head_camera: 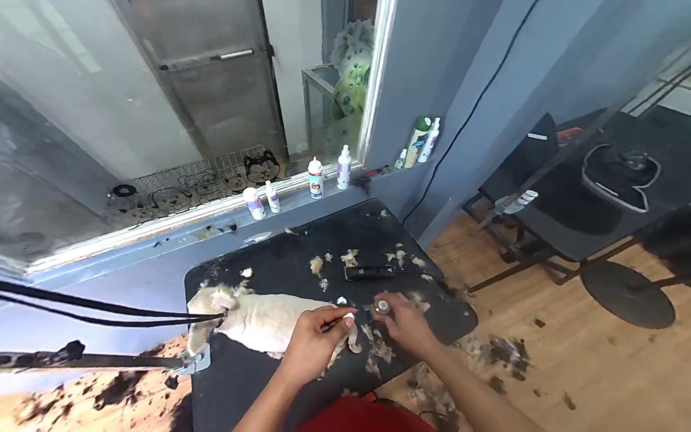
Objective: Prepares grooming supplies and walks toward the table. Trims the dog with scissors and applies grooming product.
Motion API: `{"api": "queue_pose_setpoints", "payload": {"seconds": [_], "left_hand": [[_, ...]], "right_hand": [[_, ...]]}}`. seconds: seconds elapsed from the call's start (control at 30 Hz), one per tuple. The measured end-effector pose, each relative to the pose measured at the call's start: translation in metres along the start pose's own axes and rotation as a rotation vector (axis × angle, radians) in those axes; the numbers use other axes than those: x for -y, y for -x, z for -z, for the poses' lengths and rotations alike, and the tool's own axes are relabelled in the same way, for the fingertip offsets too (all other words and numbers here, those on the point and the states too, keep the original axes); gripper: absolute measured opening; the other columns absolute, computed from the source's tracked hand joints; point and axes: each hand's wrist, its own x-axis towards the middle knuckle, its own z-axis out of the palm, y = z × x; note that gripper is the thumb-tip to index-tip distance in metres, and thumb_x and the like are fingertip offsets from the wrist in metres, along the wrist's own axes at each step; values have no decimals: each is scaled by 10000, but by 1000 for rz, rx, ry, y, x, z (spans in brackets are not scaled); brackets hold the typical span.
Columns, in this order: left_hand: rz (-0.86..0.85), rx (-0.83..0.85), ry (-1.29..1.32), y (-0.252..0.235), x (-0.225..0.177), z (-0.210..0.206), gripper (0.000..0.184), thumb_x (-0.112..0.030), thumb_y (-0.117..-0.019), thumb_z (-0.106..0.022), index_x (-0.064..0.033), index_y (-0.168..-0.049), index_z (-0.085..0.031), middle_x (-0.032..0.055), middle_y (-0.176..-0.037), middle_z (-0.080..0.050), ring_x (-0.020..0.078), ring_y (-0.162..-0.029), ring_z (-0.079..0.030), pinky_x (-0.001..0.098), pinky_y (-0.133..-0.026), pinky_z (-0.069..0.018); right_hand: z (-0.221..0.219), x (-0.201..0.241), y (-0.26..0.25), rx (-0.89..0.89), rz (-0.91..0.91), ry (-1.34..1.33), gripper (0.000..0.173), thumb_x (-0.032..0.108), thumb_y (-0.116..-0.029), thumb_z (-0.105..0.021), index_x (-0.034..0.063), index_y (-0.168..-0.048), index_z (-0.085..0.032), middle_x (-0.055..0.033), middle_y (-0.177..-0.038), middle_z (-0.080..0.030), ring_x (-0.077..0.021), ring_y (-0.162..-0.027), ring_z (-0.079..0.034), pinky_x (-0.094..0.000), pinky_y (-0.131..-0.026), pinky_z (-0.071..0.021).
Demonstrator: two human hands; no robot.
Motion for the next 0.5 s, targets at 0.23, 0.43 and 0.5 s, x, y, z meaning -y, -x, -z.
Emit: {"api": "queue_pose_setpoints", "payload": {"seconds": [0.23, 0.43, 0.5], "left_hand": [[83, -66, 65, 37, 27, 18, 240, -238, -1018, -646, -103, -1176, -765, 15, -970, -751, 114, -825, -700, 283, -772, -601], [267, -258, 559, 61, 45, 33, 265, -173, -1062, -549, 38, -1093, -705, 102, -884, -690, 147, -697, -621, 292, -650, -548], [361, -319, 845, 64, 38, 39, 321, -180, -1104, -436, 49, -1071, -658, 114, -934, -678, 174, -771, -646, 331, -735, -577]], "right_hand": [[-56, -52, -9, -68, -381, -6, 551, 276, -912, -738, 152, -1421, -565, -136, -1247, -698, -319, -1138, -686, -555, -1007, -541], [-15, 74, 16, -480, 139, -13, 457, 265, -926, -671, 112, -1356, -640, -149, -1158, -681, -365, -1086, -641, -610, -939, -523], [-15, 129, 34, -285, 543, -75, 293, 232, -986, -609, 266, -1260, -708, -49, -1068, -713, -231, -999, -688, -482, -847, -599]]}}
